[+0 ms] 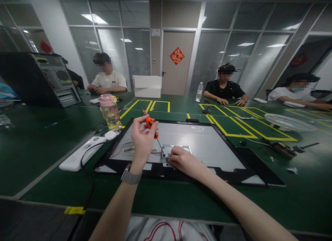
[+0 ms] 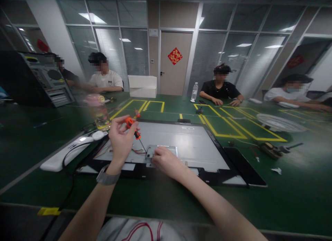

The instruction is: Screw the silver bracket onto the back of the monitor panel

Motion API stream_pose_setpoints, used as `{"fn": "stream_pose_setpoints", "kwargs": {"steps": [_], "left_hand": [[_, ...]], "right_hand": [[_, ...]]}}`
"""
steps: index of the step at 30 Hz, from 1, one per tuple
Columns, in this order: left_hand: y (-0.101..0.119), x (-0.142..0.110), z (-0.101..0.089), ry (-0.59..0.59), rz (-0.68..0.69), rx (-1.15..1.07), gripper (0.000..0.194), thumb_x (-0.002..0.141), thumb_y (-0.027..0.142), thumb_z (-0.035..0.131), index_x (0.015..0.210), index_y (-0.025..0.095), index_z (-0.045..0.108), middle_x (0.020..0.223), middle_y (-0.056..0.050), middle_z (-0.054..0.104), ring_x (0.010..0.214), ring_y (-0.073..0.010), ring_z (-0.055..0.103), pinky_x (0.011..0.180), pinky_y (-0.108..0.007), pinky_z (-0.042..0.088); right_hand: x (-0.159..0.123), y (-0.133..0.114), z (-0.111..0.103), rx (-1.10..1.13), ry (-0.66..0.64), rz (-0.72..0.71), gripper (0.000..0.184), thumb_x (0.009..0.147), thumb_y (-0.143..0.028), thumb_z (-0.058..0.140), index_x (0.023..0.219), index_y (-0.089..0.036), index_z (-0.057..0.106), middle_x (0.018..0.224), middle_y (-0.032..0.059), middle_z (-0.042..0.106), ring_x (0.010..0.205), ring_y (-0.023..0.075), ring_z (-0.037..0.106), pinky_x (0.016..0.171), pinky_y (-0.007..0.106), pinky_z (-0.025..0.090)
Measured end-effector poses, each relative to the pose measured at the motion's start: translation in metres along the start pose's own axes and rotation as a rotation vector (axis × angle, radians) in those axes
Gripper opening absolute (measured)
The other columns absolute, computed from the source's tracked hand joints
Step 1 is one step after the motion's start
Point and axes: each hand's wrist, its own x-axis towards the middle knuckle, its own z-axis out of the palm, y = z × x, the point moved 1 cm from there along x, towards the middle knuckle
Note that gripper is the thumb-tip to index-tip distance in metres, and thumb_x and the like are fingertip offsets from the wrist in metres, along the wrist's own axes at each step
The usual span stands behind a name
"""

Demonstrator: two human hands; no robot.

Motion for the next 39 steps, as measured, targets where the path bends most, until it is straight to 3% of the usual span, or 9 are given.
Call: {"fn": "stream_pose_setpoints", "kwargs": {"steps": [6,8,13,19,24,39], "left_hand": [[-0.002,-0.004,0.004,-0.259,-0.084,0.016,0.036,0.072,0.029,0.077,0.100,0.017,0.057,0.083,0.000,0.065,0.059,-0.0114,0.067,0.048,-0.021,0.059],[-0.004,-0.007,0.005,-0.295,-0.084,0.034,0.037,0.072,0.030,0.077,0.101,0.017,0.058,0.083,0.000,0.065,0.060,-0.0113,0.067,0.048,-0.021,0.059],[-0.008,-0.014,0.010,-0.312,-0.065,0.048,0.034,0.073,0.030,0.075,0.100,0.018,0.058,0.088,-0.002,0.067,0.062,-0.0108,0.067,0.050,-0.020,0.059],[-0.011,-0.018,0.013,-0.353,-0.060,0.085,0.033,0.074,0.031,0.075,0.100,0.018,0.059,0.086,-0.002,0.066,0.063,-0.0116,0.068,0.050,-0.020,0.058],[-0.017,-0.022,0.013,-0.383,-0.038,0.117,0.034,0.074,0.030,0.075,0.102,0.019,0.059,0.090,-0.003,0.066,0.067,-0.0134,0.069,0.049,-0.019,0.057],[-0.020,-0.023,0.016,-0.337,-0.017,0.160,0.032,0.076,0.032,0.073,0.102,0.018,0.061,0.095,-0.006,0.068,0.068,-0.0133,0.068,0.049,-0.019,0.057]], "right_hand": [[0.000,0.000,0.003,0.110,0.007,0.092,0.017,0.087,-0.005,0.061,0.079,-0.015,0.072,0.081,0.0041,0.056,0.072,0.0151,0.055,0.066,0.025,0.044],[0.001,0.001,0.004,0.161,0.020,0.136,0.016,0.085,-0.004,0.063,0.078,-0.016,0.072,0.081,0.0032,0.055,0.072,0.0147,0.056,0.068,0.024,0.045],[0.003,0.002,0.003,0.277,0.037,0.238,0.016,0.077,0.000,0.068,0.077,-0.016,0.068,0.083,0.0021,0.056,0.079,0.0162,0.058,0.072,0.025,0.045],[0.005,0.002,0.003,0.343,0.069,0.337,0.028,0.070,0.002,0.070,0.075,-0.019,0.053,0.079,-0.0019,0.053,0.070,0.0142,0.051,0.064,0.023,0.039],[0.006,0.002,0.002,0.372,0.073,0.343,0.033,0.069,0.002,0.069,0.071,-0.020,0.045,0.077,-0.0028,0.051,0.067,0.0136,0.049,0.061,0.023,0.036],[0.005,0.003,0.004,0.362,0.072,0.301,0.032,0.070,0.002,0.068,0.070,-0.020,0.045,0.077,-0.0030,0.050,0.069,0.0133,0.046,0.063,0.023,0.034]]}}
